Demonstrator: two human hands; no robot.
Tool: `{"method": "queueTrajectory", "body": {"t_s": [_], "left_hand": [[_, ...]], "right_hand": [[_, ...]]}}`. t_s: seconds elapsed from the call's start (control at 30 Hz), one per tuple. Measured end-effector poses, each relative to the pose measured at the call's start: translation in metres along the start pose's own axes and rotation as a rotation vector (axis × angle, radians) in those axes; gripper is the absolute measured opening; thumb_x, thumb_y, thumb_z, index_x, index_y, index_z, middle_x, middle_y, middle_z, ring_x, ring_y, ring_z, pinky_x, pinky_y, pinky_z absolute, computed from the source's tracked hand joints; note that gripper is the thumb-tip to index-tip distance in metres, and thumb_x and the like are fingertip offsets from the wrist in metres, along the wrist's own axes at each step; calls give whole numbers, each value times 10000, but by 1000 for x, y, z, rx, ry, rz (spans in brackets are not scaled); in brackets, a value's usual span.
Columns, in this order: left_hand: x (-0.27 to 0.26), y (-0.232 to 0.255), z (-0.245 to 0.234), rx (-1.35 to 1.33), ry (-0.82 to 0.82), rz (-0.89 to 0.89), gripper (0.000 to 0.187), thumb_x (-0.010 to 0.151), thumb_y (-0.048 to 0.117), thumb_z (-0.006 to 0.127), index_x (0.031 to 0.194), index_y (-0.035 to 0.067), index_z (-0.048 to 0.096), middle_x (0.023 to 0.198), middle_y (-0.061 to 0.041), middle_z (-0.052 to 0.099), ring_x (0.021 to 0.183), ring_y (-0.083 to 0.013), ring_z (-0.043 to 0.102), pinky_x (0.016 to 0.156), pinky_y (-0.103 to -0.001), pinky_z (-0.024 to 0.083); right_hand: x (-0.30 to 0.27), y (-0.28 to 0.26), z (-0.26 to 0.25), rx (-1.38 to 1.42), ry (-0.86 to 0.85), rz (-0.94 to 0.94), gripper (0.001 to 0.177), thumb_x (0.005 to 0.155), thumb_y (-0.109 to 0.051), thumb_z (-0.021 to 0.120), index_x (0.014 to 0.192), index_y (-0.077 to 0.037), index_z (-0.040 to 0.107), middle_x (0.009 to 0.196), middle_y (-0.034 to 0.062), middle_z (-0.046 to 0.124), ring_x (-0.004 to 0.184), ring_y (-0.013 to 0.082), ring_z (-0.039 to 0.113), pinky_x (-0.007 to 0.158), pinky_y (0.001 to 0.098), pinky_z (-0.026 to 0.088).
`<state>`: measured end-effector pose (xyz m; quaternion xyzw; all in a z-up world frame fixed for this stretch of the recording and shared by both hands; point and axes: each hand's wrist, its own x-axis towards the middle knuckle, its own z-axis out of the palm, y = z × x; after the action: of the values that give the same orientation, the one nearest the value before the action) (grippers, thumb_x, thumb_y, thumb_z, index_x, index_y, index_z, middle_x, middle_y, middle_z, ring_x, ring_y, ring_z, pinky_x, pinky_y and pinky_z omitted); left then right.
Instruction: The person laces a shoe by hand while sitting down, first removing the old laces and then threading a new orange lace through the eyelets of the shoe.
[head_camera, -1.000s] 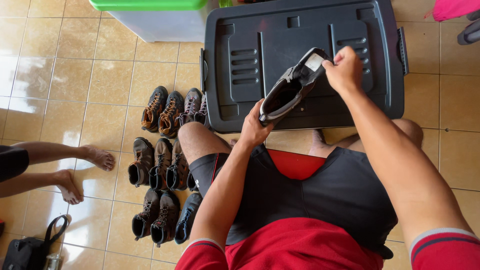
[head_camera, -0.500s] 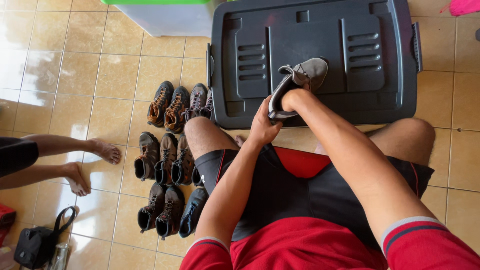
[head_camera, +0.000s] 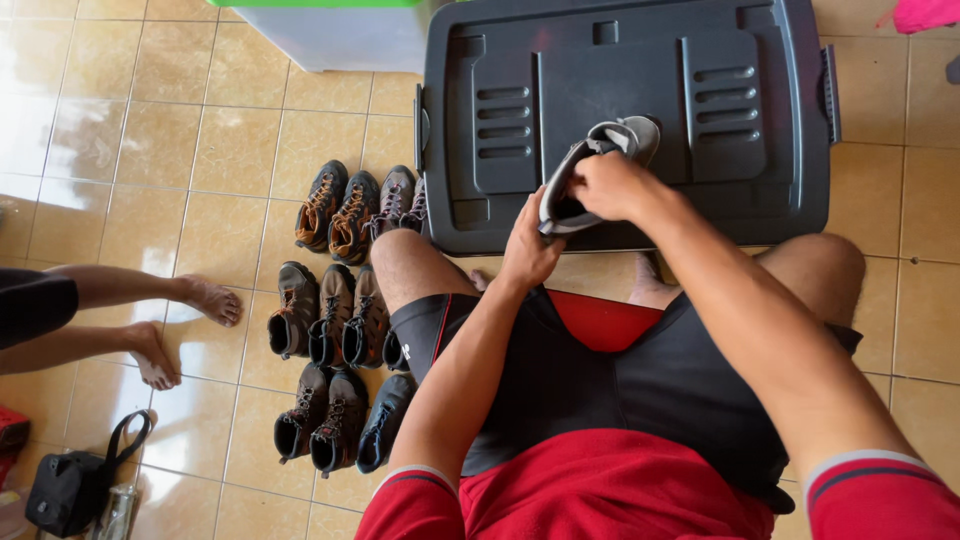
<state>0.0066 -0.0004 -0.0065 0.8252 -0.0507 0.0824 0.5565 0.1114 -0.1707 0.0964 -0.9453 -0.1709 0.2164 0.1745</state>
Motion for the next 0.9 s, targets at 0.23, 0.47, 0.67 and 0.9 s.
{"method": "queueTrajectory", "body": {"t_s": [0.23,0.47,0.67,0.9], "left_hand": [[4,40,-22,-14,-63,-133,786,782,163,683,1538,87,485,1448,-196,652,1318,-407,629,1083,-458,515],[5,44,-22,-1,-55,-219,774,748,188,643,1508,137,506,1423,-143,679,1276,-380,647,1048,-442,522],[7,32,-11,-9,-30,-378,850,720,206,758,1519,365,519,1384,-121,689,1373,-422,623,1185,-547,496],[-1,20,-15,126,-15,-398,765,805,290,733,1524,319,473,1384,-193,676,1298,-507,650,1162,-627,503]], "right_hand": [[-63,68,-101,274,513,-19,209,1043,-318,862,1012,-126,784,863,21,715,795,156,624,708,356,453],[-34,136,-50,173,520,360,247,914,-350,914,1063,-177,818,982,44,816,892,302,757,766,466,561],[1,61,-32,357,261,-234,802,841,-386,921,1523,-75,637,1454,300,605,1434,491,538,1216,595,415],[58,98,34,390,693,-84,169,912,-234,797,1076,-200,814,966,32,752,992,242,744,846,381,587]]}}
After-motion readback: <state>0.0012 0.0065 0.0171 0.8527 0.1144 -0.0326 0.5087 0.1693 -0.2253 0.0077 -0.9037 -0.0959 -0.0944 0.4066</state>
